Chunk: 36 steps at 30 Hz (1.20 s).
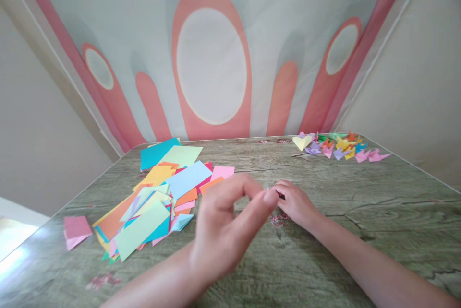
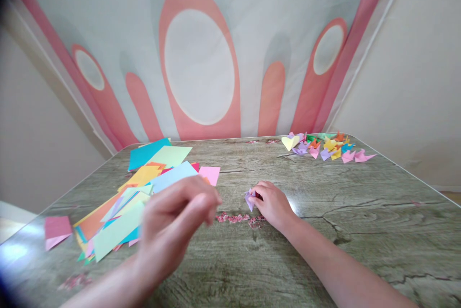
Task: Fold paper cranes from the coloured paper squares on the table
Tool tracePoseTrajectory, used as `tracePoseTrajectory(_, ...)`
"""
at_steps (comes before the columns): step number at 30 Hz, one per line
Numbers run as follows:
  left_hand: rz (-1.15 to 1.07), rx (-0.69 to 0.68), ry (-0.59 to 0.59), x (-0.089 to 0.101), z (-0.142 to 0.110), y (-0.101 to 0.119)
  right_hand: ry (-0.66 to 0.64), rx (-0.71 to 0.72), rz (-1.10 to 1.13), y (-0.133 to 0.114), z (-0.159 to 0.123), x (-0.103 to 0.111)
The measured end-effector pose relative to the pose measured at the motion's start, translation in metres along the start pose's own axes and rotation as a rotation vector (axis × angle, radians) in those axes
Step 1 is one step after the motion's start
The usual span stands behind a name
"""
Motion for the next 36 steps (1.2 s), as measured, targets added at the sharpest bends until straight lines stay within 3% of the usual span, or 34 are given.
tracePoseTrajectory(6,0.254,0.040,-0.184,-0.053,0.011,-0.053,0.010,0.024,-0.028,-0.001,0.002,0.000)
tracePoseTrajectory(9,0.302,0.057,-0.211,-0.067,0.009,-0.073,0.016,0.017,-0.031,-0.001,0.002,0.000)
tracePoseTrajectory(19,0.387,0.056,-0.311,-0.067,0.012,-0.080,0.017,-0.005,-0.038,-0.001,0.002,0.001)
tracePoseTrajectory(36,0.394,0.034,-0.334,-0.067,0.013,-0.084,-0.038,0.003,-0.065,0.006,0.001,0.008)
Point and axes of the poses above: each hand's wrist, its own z-axis towards the middle knuckle, its own x-axis out of the back of the hand, y = z × x, the point moved 4 cm from there along z, towards the middle knuckle, and after that the axes turned 3 degrees about -z, right-handed, at the moved point
